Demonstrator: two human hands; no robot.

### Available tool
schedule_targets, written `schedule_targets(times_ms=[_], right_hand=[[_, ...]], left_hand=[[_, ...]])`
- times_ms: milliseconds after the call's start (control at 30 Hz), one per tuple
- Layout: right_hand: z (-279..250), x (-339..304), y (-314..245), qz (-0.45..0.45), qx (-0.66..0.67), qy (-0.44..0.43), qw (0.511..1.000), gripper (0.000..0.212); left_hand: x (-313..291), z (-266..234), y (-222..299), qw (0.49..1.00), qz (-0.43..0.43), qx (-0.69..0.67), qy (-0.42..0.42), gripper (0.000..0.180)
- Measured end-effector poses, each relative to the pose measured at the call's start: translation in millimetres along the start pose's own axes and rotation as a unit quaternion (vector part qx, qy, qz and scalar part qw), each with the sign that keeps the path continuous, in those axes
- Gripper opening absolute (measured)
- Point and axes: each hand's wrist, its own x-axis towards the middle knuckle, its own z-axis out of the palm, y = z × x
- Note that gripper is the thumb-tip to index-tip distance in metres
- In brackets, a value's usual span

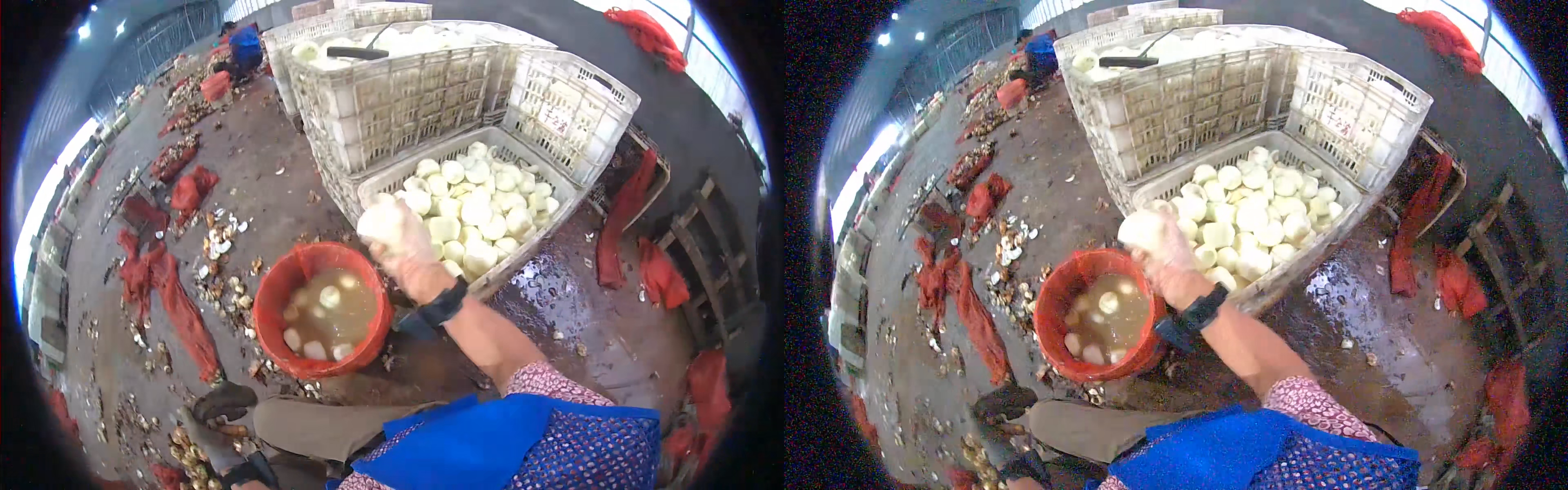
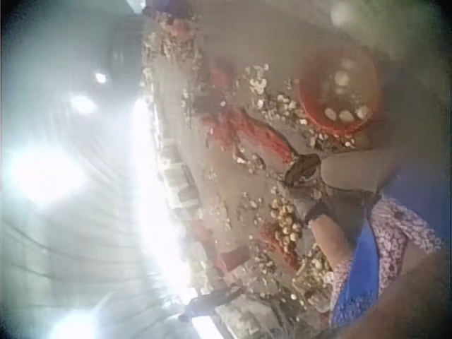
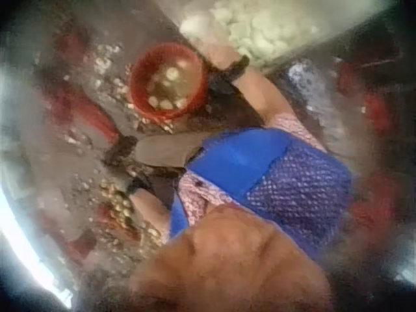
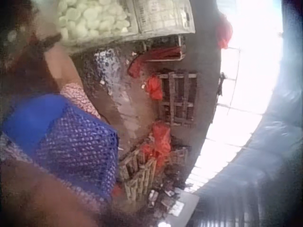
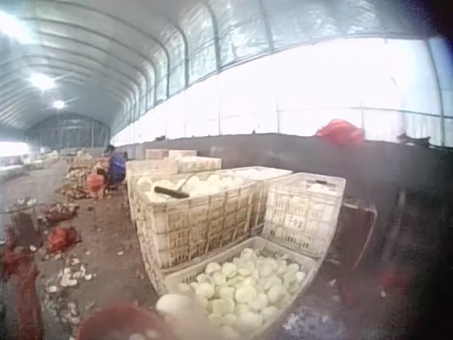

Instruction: The person peels onions using a small tool, washes the peeled onions in a bucket of water, and then places the clean onions into a plastic crate.

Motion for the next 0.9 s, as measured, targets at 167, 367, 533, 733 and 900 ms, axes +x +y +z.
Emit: schedule_targets(times_ms=[167, 367, 533, 733, 900], right_hand=[[-102, 73, -150, -0.307, -0.575, 0.234, 0.722, 0.045], [-248, 125, -316, -0.002, -0.825, 0.195, 0.530, 0.074], [-95, 102, -206, 0.036, 0.221, 0.049, 0.973, 0.079], [21, 23, -40, 0.289, 0.317, -0.140, 0.892, 0.080], [58, -19, 69, 0.307, -0.040, -0.463, 0.831, 0.055]], left_hand=[[-8, 6, 6, 0.999, -0.020, 0.031, -0.030, 0.042], [-32, 97, 30, 0.996, -0.035, -0.022, 0.082, 0.043], [-34, 2, 26, 0.999, -0.010, 0.010, -0.048, 0.042], [-64, 65, 59, 0.994, -0.080, -0.061, 0.052, 0.037], [-79, 83, 78, 0.997, -0.038, -0.060, -0.028, 0.035]])
